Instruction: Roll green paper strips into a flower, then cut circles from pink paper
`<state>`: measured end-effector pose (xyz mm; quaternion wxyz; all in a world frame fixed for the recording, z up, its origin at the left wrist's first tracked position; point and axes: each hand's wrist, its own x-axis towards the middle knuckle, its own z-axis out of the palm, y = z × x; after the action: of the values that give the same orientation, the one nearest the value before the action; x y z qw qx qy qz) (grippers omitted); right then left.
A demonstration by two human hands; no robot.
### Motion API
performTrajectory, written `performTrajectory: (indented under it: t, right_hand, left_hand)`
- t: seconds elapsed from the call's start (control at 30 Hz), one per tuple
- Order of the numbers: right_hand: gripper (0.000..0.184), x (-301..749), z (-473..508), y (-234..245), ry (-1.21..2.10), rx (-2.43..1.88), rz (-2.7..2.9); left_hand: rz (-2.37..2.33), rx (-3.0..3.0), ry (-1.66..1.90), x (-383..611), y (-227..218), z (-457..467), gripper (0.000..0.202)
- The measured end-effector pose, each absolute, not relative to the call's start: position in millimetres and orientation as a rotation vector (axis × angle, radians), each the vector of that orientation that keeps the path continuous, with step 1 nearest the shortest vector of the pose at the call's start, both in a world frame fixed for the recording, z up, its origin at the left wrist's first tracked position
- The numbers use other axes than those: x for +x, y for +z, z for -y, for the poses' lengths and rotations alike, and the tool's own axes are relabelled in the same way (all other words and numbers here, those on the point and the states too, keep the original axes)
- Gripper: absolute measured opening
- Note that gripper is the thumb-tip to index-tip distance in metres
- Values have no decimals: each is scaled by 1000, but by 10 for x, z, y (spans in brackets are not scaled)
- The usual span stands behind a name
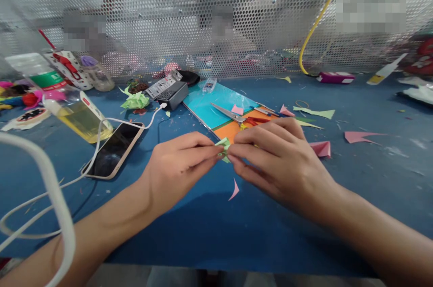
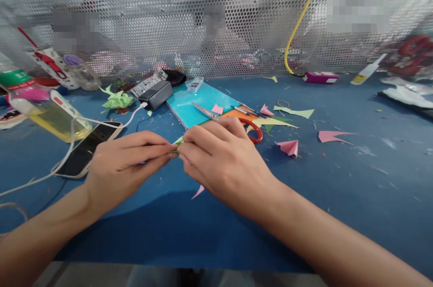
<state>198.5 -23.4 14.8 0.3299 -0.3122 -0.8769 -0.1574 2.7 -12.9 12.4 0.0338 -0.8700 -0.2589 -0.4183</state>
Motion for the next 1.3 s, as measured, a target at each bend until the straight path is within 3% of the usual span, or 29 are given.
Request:
performTrajectory:
  t: [0.17,0.33,0.53,0.8,0.93,1.13,1.3]
  right_hand:
    - [22,1971,265,139,-443,-760,2347]
    - [13,1977,281,146,-375,-795,2286]
    - [23,1962,284,119,-435,-790,2356]
    - [21,1953,308,105,-393,-786,2367]
    - [19,1994,290,133,-452,-793,2340]
    - [17,2036,312,201,-567,-721,2320]
    - [30,2035,326,258,-640,-514,2398]
  left_hand:
    - [806,-2762,-1205,12,141,129,10]
    - [773,-2720,-1224,20,137,138,8]
    - [783,-2746,-1176,22,142,151,10]
    - [794,-2743,-1143,5,110,166,10]
    - [753,-2715,-1278,9,150,155,11]
    - [1000,-2743,-1768,-41,216,57,14]
    - [1266,-3125,-1377,-62,216,-10,10]
